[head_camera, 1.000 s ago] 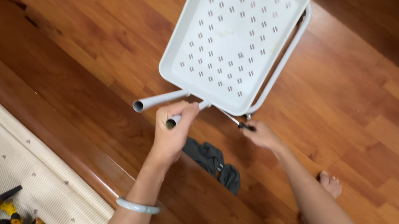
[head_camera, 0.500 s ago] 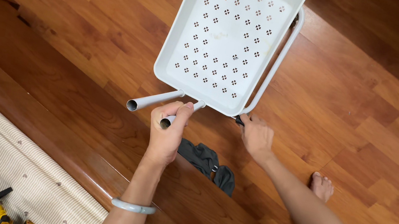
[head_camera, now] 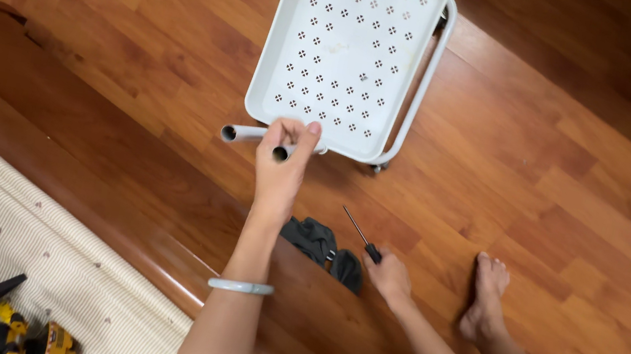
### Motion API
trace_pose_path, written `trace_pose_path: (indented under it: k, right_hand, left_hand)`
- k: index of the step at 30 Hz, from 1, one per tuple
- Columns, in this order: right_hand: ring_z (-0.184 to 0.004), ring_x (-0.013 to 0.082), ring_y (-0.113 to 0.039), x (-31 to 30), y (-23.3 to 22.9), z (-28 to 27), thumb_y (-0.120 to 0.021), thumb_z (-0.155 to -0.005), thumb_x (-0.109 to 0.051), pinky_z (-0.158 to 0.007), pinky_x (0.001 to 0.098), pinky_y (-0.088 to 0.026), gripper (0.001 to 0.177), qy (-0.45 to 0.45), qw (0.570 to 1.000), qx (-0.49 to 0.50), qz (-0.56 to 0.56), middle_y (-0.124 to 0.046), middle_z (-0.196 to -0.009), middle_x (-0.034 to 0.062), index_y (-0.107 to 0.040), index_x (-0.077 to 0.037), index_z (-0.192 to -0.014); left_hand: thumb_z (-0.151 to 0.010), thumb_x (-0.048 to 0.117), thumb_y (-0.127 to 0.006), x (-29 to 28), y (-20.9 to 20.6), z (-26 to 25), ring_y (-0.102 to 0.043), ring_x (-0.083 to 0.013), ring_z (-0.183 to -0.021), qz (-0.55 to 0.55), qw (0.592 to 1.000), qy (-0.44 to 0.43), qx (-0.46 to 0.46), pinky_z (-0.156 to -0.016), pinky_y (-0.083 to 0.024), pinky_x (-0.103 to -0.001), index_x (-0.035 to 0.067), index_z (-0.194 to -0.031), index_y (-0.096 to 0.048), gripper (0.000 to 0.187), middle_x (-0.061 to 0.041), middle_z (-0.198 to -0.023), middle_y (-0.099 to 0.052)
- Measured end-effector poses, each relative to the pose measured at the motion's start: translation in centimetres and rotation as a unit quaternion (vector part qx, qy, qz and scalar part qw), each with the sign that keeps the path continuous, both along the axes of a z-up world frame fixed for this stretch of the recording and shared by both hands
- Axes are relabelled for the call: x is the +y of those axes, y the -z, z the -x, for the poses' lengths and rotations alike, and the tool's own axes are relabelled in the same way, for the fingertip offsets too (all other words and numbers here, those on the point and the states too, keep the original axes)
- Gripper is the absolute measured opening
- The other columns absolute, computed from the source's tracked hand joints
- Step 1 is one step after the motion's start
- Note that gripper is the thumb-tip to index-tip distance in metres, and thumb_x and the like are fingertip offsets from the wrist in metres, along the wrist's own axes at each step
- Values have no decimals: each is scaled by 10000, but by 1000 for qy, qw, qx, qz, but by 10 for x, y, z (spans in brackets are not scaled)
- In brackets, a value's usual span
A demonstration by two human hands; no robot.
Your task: The person assembles a white plastic storage shelf by attaching vertical poles to the trays using a screwdriver. They secure each pole to the tray corners, then stack the trays to form a multi-tiered unit.
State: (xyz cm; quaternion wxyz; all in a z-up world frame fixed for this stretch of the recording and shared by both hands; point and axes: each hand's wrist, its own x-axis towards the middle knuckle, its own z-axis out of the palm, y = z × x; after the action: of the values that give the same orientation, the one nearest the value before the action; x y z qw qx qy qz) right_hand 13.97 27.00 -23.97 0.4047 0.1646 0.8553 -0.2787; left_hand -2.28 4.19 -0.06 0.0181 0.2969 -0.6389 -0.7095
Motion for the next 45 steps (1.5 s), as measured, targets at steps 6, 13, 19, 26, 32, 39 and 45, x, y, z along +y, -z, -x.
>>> trace_pose_path:
  k: [6,13,19,26,32,39,45]
  right_hand:
    - [-817,333,-730,51,9,-47,-717,-867,-462,-755,446,-544,400,95,995,-20,25,-753,-835,192,-742,-96,-1027]
    - [-631,240,-630,82,-1,-45,-714,-884,-449,-622,408,-491,415,138,988,33,58,-690,-686,129,-740,-43,-972]
    - [-585,209,-606,96,-34,-38,-725,-893,-426,-573,387,-474,401,150,988,16,39,-653,-663,112,-696,-29,-938]
    - [-470,159,-560,100,-5,-40,-730,-886,-385,-462,347,-444,314,176,981,-3,79,-622,-586,46,-714,-72,-896]
    - [-487,180,-547,62,27,7,-730,-904,-383,-476,365,-437,360,189,970,-16,149,-589,-601,56,-705,-24,-924]
    - [-589,139,-463,25,-10,126,-752,-879,-377,-566,354,-406,347,62,987,13,147,-522,-608,15,-700,-39,-818]
    - [-576,145,-497,42,-38,200,-736,-887,-388,-562,350,-424,363,8,990,11,139,-542,-596,21,-676,-36,-815]
  left_hand:
    - [-897,214,-798,17,-35,-17,-440,-321,-1383,231,964,62,115,-1182,-358,-452,70,-1518,-284,820,-166,-1488,-409]
    - [-987,293,-747,-37,-80,-16,-409,-463,-1405,600,742,247,170,-1181,-330,-532,52,-1399,-547,518,-264,-1517,-448]
    - [-868,468,-755,-62,-80,1,-528,-394,-1240,532,744,377,146,-1058,-409,-486,16,-1198,-677,564,-187,-1258,-654]
    - [-926,393,-743,-46,-67,-6,-562,-342,-1051,552,758,306,163,-939,-467,-452,86,-1100,-737,353,-89,-1064,-708]
    - [-864,326,-819,-42,-42,-17,-568,-352,-1045,577,759,212,216,-924,-467,-470,55,-1103,-719,375,-106,-1071,-640]
    - [-722,209,-804,-40,-17,-17,-548,-370,-1170,534,826,10,181,-957,-519,-460,11,-1220,-619,567,-189,-1301,-494]
    - [-865,20,-671,-23,24,-11,-532,-328,-1245,526,828,-171,96,-1021,-530,-419,48,-1270,-542,426,-150,-1396,-387]
